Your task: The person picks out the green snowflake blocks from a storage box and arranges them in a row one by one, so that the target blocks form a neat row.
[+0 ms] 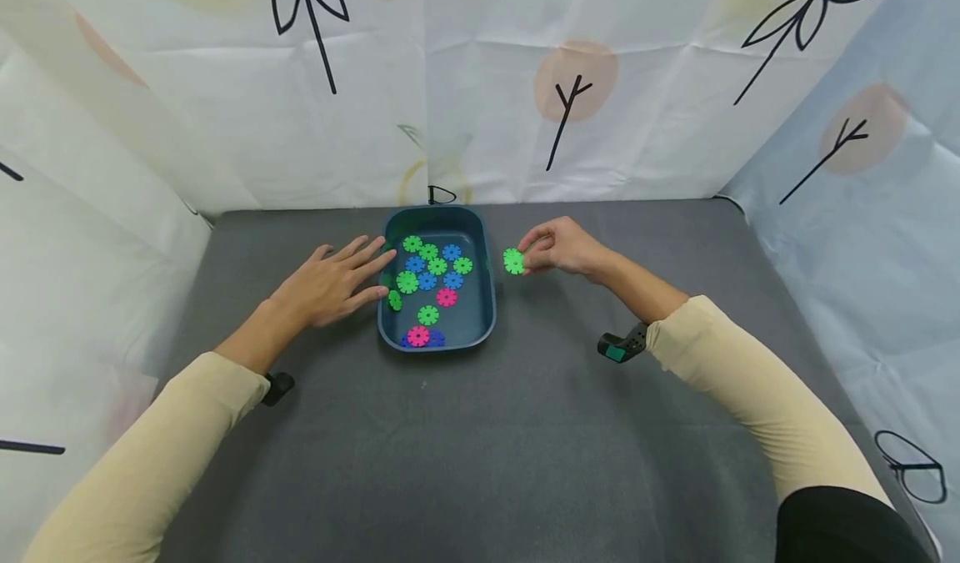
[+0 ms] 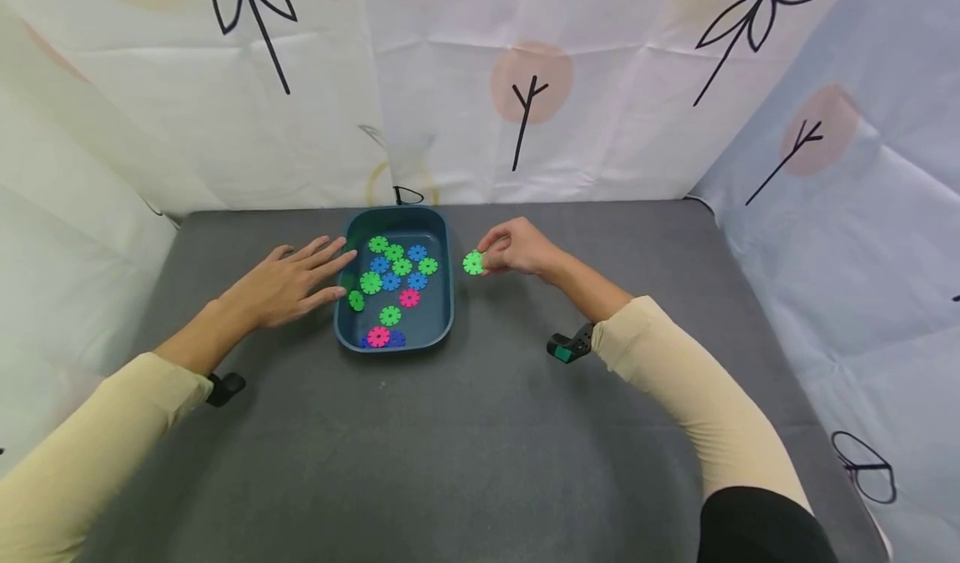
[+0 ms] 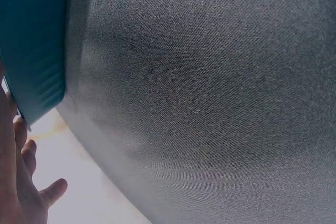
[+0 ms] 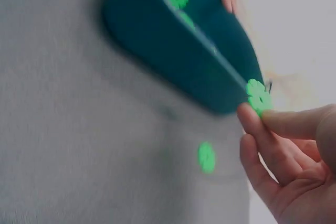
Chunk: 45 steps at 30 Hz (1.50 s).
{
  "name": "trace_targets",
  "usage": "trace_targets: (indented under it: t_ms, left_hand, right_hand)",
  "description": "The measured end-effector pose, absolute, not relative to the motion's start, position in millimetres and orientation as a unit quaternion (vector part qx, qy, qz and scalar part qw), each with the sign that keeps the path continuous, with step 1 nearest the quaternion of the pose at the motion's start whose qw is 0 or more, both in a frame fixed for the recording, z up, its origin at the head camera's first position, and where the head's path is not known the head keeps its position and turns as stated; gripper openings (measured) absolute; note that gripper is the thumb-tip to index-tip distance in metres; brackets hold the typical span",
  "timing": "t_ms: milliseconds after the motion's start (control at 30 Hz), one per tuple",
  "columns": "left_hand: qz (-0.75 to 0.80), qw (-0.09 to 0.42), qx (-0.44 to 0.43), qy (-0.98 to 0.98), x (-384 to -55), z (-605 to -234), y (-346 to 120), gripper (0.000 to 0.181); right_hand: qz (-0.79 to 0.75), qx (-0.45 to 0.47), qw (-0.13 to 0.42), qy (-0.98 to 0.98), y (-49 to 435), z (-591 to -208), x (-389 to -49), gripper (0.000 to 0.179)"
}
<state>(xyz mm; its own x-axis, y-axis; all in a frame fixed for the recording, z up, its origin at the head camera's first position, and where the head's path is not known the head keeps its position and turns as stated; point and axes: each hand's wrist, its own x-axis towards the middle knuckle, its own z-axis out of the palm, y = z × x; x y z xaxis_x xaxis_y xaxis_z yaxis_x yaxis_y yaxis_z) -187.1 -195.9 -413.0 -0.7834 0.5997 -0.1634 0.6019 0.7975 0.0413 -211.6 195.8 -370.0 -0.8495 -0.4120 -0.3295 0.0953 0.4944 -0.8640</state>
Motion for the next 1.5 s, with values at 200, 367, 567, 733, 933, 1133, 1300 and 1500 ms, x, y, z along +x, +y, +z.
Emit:
trace_targets:
  t_ms: [200, 367, 567, 733, 933, 1133, 1300, 1500]
  left_hand:
    - [-0.005, 0.082, 0.321, 0.944, -186.4, -412.4, -195.7, 0.071]
    - [-0.004, 0.077, 0.324, 0.943, -186.6, -412.6, -194.9, 0.071]
    - [-0.007, 0.076, 0.322, 0.944, -187.3, -413.1, -194.2, 0.071]
    - [-0.008, 0.072, 0.324, 0.943, -188.0, -411.6, -193.6, 0.071]
    - [-0.007, 0.075, 0.323, 0.943, -188.8, -408.7, -193.4, 0.071]
    - [-0.011, 0.080, 0.322, 0.943, -189.1, -407.9, -193.3, 0.071]
    - [-0.012, 0.082, 0.321, 0.943, -188.9, -408.3, -193.7, 0.071]
    - [-0.014, 0.090, 0.318, 0.944, -188.5, -409.3, -194.1, 0.071]
  right_hand:
    - [-0.512, -0.037, 0.182, 0.839, 216.2, -390.4, -217.2, 0.026]
    - [-0.520, 0.011, 0.146, 0.842, 222.9, -408.6, -221.3, 0.025]
    - [-0.518, 0.036, 0.126, 0.845, 223.0, -424.6, -227.6, 0.024]
    - [-0.505, 0.053, 0.107, 0.855, 220.2, -432.4, -230.9, 0.022]
    - [-0.485, 0.068, 0.082, 0.868, 214.4, -434.6, -232.4, 0.019]
    - [-0.458, 0.068, 0.056, 0.884, 207.5, -435.8, -232.4, 0.017]
    - [-0.437, 0.065, 0.031, 0.897, 203.9, -435.8, -232.0, 0.016]
    - [-0.472, 0.082, 0.061, 0.876, 204.1, -435.2, -231.5, 0.018]
